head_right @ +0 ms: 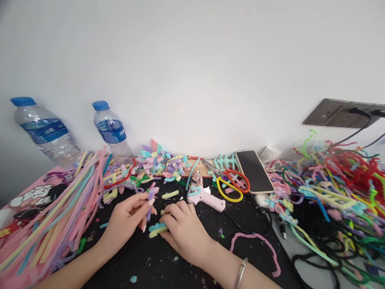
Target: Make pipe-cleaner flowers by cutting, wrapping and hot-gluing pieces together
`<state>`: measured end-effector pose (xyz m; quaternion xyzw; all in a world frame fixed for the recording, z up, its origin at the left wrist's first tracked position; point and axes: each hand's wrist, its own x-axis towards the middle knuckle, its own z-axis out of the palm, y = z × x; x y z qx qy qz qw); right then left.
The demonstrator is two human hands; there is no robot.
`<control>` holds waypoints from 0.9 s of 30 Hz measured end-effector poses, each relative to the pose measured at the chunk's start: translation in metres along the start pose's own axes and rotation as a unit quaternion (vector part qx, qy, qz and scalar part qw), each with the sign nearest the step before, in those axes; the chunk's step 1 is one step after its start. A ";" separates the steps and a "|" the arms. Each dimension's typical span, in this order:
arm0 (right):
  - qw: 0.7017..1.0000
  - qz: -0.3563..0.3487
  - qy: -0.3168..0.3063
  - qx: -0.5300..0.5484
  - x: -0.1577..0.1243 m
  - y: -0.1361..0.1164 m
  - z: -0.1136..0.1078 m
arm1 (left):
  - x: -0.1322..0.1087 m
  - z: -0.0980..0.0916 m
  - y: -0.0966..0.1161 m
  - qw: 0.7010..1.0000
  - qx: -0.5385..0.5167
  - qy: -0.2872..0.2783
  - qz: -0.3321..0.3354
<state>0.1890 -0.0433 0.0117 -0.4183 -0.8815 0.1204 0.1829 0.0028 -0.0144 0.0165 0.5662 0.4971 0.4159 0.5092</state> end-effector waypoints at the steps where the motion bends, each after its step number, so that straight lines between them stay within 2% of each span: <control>1: 1.000 0.001 0.002 0.011 0.000 0.000 0.001 | 0.000 0.000 0.000 1.000 0.001 0.000 0.001; 4: 0.997 0.010 0.025 0.074 -0.001 0.003 0.002 | 0.000 0.000 0.000 1.000 0.005 -0.001 0.000; 7: 0.982 0.053 0.088 0.158 -0.003 0.010 0.003 | 0.000 -0.001 -0.001 1.000 0.012 -0.012 -0.002; 11: 0.931 0.159 0.177 0.278 -0.004 0.020 0.002 | -0.001 0.000 -0.005 0.998 0.026 -0.055 0.000; 13: 0.896 0.184 0.200 0.350 -0.004 0.023 0.001 | -0.003 0.003 -0.008 0.996 0.032 -0.086 0.001; 16: 0.855 0.190 0.203 0.436 -0.003 0.023 0.001 | -0.007 0.008 -0.010 0.991 0.034 -0.129 -0.003; 18: 0.842 0.190 0.200 0.465 -0.003 0.021 0.000 | -0.009 0.011 -0.009 0.988 0.041 -0.150 -0.008; 27: 0.820 0.184 0.173 0.514 -0.002 0.021 0.001 | -0.011 0.017 -0.003 0.985 0.060 -0.157 -0.023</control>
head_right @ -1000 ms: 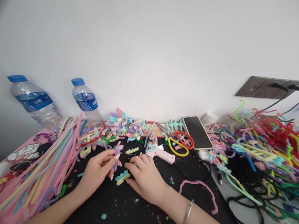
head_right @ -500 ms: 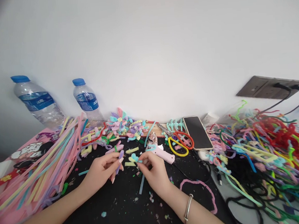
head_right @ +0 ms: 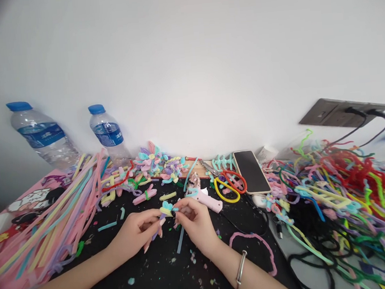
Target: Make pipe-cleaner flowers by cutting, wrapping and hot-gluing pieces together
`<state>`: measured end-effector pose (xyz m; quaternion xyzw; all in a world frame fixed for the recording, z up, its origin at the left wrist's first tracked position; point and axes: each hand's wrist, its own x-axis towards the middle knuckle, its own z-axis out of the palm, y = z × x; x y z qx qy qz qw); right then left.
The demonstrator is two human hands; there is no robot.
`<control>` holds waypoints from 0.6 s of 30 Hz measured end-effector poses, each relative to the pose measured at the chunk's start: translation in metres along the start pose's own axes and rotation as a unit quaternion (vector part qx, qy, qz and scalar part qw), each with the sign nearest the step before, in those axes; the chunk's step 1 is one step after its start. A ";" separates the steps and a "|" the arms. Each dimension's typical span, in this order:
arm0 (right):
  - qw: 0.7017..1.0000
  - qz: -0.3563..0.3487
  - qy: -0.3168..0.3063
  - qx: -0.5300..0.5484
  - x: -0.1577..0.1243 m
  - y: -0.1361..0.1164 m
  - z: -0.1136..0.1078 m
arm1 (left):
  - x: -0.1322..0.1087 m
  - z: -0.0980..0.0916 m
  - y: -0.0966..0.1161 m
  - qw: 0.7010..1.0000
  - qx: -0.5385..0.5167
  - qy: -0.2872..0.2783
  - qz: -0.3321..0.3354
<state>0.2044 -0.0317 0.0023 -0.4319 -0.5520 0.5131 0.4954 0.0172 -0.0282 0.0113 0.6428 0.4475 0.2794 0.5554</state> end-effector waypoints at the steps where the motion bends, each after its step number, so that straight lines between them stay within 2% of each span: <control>1: 1.000 0.004 -0.001 0.000 0.000 0.000 0.000 | 0.000 0.000 -0.001 1.000 0.000 -0.001 0.000; 7: 1.000 0.022 0.005 -0.009 0.001 0.001 0.001 | 0.001 -0.002 -0.003 1.000 -0.006 -0.007 0.005; 18: 1.000 0.010 0.008 -0.015 0.002 0.000 0.002 | -0.001 -0.003 -0.002 1.000 -0.003 -0.002 0.008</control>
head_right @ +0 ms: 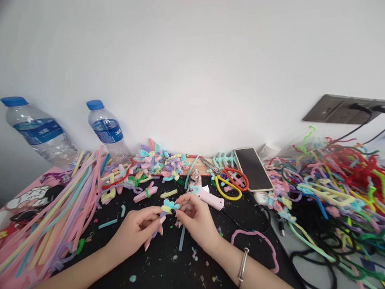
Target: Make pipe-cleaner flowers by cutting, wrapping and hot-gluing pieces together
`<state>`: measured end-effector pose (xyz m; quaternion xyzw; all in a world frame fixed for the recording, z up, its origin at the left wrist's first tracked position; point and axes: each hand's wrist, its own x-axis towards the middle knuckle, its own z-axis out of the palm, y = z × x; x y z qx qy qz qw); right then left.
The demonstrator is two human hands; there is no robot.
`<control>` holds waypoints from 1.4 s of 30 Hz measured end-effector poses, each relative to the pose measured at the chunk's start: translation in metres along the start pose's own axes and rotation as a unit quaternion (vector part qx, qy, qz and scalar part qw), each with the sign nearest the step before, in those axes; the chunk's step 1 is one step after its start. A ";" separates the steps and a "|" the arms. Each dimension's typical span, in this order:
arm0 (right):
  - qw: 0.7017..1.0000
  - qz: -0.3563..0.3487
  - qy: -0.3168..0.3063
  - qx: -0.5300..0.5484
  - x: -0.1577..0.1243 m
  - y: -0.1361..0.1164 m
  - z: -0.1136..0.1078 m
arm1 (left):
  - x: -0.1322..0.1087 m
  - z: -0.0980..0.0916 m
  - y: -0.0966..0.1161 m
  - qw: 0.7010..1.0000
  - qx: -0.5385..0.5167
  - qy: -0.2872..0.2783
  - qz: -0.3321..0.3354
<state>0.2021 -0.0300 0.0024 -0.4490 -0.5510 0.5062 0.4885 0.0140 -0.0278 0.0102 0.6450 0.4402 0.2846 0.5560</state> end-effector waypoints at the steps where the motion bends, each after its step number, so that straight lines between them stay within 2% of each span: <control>1: 1.000 -0.004 0.002 -0.001 0.000 0.000 0.000 | 0.000 0.000 0.000 1.000 0.000 0.000 0.003; 9: 0.999 0.018 -0.039 -0.022 -0.002 -0.001 0.000 | -0.001 -0.002 0.000 0.999 0.028 -0.010 0.021; 29: 0.998 0.052 -0.036 0.016 -0.003 0.002 0.000 | -0.001 -0.001 -0.005 0.995 0.079 -0.002 0.056; 42: 0.997 0.061 -0.042 0.013 -0.001 0.003 0.000 | -0.002 -0.003 0.000 0.989 0.118 0.008 0.084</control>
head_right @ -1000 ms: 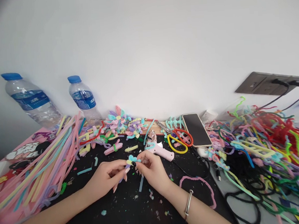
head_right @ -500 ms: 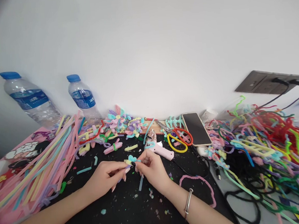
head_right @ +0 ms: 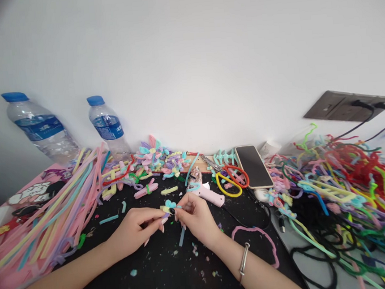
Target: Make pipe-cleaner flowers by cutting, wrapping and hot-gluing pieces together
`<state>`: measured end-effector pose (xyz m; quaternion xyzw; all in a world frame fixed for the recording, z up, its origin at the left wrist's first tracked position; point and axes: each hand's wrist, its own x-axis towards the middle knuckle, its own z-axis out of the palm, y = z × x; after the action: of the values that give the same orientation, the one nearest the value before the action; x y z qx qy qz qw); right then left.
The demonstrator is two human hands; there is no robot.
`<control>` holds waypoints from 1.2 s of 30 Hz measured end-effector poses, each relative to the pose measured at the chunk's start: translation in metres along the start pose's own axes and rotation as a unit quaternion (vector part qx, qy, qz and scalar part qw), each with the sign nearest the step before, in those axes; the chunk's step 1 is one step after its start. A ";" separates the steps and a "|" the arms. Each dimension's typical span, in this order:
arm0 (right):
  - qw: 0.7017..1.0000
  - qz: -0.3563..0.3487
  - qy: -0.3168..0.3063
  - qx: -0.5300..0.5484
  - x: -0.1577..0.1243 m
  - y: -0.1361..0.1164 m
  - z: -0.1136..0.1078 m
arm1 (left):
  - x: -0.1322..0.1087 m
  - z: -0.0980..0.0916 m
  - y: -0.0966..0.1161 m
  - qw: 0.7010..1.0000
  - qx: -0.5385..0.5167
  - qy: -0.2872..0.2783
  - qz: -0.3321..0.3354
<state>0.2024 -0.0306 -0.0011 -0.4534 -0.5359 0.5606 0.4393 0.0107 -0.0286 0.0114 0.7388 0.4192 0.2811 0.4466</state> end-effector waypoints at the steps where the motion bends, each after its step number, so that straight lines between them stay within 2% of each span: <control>1: 1.000 -0.001 0.001 0.000 0.000 0.000 0.000 | 0.000 0.000 0.000 1.000 -0.010 -0.003 -0.009; 7: 1.000 -0.004 -0.004 0.021 0.000 -0.001 0.000 | 0.002 0.000 -0.004 0.990 -0.120 -0.029 -0.063; 12: 1.000 -0.002 -0.020 0.017 0.001 -0.002 -0.001 | 0.004 0.000 -0.009 0.981 -0.182 -0.009 -0.073; 18: 1.000 -0.002 -0.026 0.013 0.001 -0.001 -0.001 | 0.008 -0.003 -0.011 0.977 -0.202 0.000 -0.073; 36: 0.999 -0.013 -0.030 -0.024 0.000 0.000 0.000 | 0.012 -0.007 -0.006 0.969 -0.229 -0.035 -0.088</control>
<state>0.2026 -0.0305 -0.0007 -0.4397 -0.5681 0.5549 0.4196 0.0087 -0.0141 0.0098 0.5865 0.3914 0.3032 0.6411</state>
